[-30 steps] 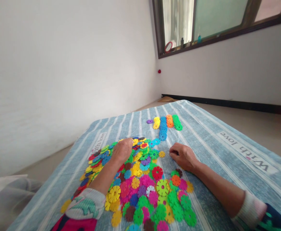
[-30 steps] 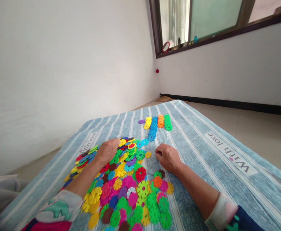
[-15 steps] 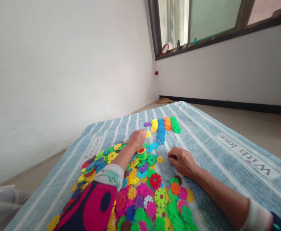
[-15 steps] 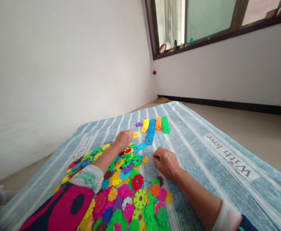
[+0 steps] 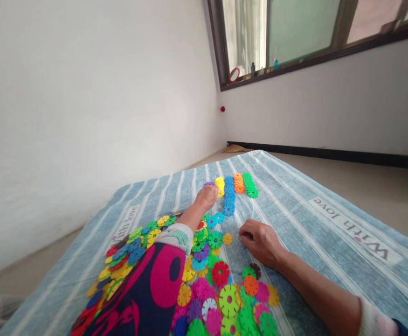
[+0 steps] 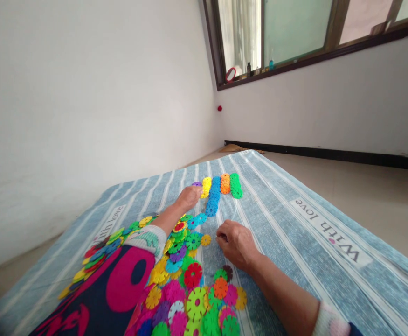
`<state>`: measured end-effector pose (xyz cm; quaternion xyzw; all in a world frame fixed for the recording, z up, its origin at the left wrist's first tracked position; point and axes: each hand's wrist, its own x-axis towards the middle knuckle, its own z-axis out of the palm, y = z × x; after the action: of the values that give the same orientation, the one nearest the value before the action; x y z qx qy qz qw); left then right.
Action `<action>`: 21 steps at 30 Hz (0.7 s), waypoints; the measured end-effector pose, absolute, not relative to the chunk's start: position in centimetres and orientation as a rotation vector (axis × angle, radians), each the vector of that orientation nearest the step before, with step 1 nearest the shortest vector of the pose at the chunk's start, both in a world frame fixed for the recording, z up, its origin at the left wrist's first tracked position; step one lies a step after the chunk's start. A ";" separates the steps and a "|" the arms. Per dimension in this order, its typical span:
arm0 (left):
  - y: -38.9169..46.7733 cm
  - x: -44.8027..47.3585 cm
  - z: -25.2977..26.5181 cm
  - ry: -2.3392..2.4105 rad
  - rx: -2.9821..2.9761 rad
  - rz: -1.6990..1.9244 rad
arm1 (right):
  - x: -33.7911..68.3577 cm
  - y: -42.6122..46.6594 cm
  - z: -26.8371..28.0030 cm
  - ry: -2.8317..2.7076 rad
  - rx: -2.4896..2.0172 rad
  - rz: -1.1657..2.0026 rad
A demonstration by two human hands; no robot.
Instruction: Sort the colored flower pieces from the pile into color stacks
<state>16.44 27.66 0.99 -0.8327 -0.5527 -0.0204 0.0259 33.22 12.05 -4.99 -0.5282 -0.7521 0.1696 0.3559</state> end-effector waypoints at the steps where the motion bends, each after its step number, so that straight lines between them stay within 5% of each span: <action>1: 27.8 16.5 1.0 -1.712 -2.578 -0.059 | 33.2 12.1 -5.0 -1.941 -1.364 0.442; 21: 29.0 16.1 -0.6 -1.694 -2.565 -0.199 | 33.2 12.2 -5.2 -1.927 -1.367 0.435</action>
<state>16.11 29.02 -0.64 -0.8323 -0.5497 -0.0644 0.0304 33.21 12.20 -5.20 -0.5306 -0.7479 0.1689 0.3613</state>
